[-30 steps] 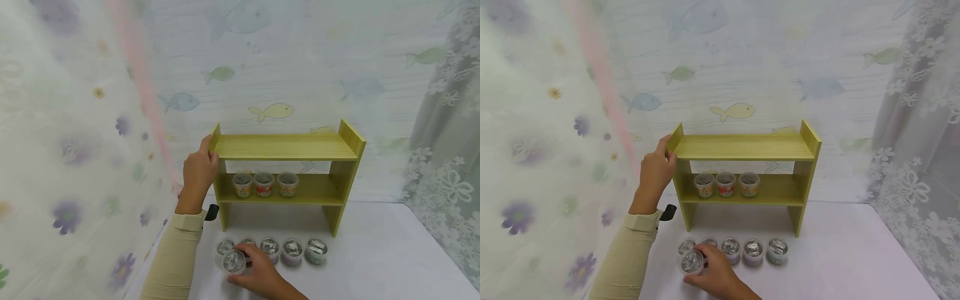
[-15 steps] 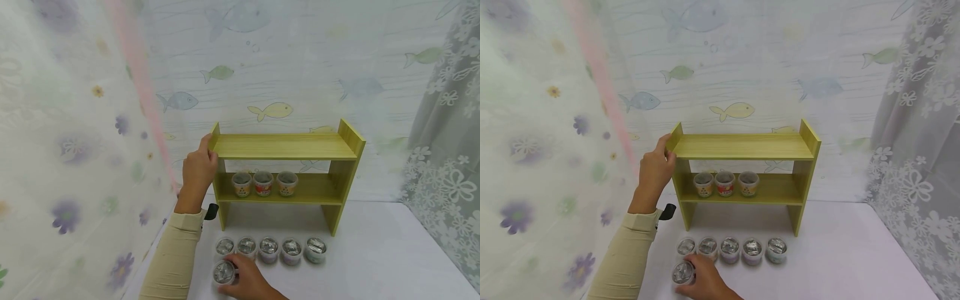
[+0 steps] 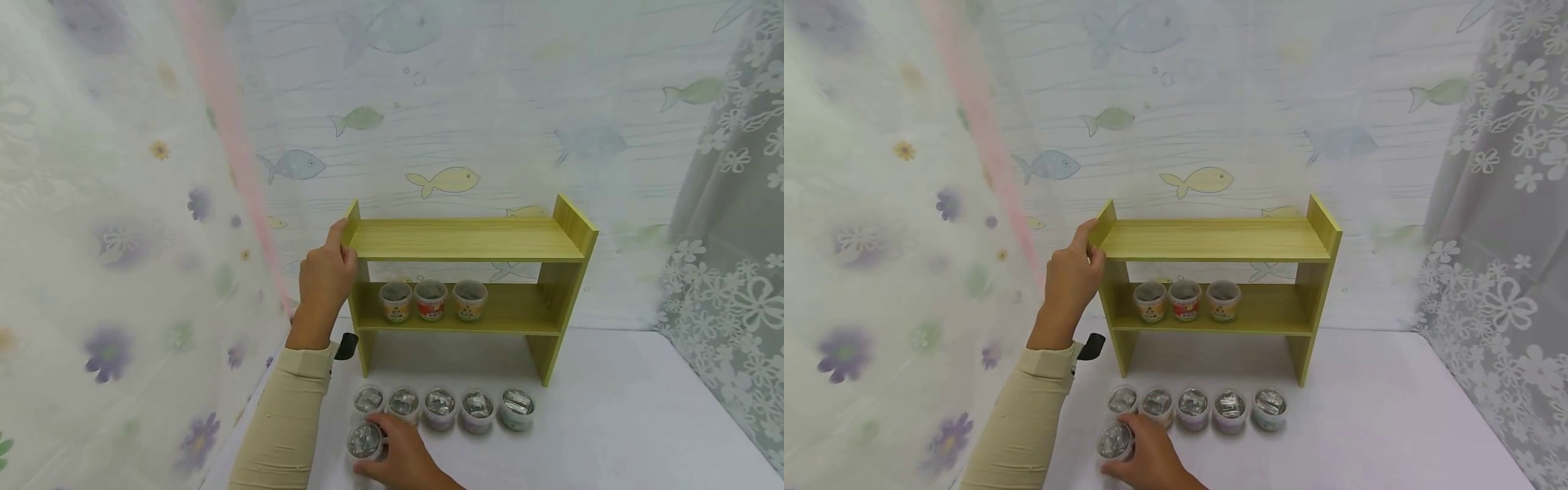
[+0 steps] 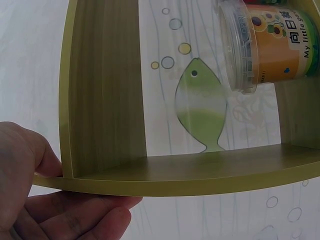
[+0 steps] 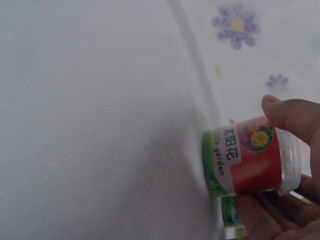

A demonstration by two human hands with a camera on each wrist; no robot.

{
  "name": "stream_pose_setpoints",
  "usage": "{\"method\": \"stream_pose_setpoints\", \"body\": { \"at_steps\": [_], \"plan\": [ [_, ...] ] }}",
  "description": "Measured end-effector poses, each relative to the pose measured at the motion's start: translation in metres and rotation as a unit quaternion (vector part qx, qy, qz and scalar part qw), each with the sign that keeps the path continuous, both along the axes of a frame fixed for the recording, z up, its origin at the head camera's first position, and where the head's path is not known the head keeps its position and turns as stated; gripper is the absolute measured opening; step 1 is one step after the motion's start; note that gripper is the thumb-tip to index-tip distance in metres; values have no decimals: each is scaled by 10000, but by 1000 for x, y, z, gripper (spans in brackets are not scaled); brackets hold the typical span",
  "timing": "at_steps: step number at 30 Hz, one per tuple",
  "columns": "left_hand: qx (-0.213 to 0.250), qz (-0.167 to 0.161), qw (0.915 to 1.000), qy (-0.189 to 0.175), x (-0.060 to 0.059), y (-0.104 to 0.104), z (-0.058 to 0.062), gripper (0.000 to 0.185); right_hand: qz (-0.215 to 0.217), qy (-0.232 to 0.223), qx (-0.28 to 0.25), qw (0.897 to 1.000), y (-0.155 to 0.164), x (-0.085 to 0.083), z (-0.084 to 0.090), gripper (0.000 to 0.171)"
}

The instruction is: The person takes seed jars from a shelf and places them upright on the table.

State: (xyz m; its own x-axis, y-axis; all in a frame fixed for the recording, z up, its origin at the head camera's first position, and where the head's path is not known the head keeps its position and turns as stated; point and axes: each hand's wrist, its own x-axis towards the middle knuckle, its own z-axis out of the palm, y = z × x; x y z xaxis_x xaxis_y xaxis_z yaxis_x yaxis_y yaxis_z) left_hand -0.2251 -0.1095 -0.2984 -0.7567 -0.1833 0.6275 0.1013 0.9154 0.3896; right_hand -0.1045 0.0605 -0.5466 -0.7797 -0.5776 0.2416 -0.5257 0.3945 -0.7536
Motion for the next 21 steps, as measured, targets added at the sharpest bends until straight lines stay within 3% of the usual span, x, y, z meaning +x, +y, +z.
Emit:
{"method": "stream_pose_setpoints", "body": {
  "at_steps": [10, 21],
  "plan": [
    [44, -31, 10000, 38, 0, 1, -1, 51, -173, -288, 8, 9994, -4, -2, 0, 72],
    [-8, -31, 9999, 102, -2, 0, -2, 51, -306, 178, 172, 9992, 1, -3, -4, 77]
  ]
}}
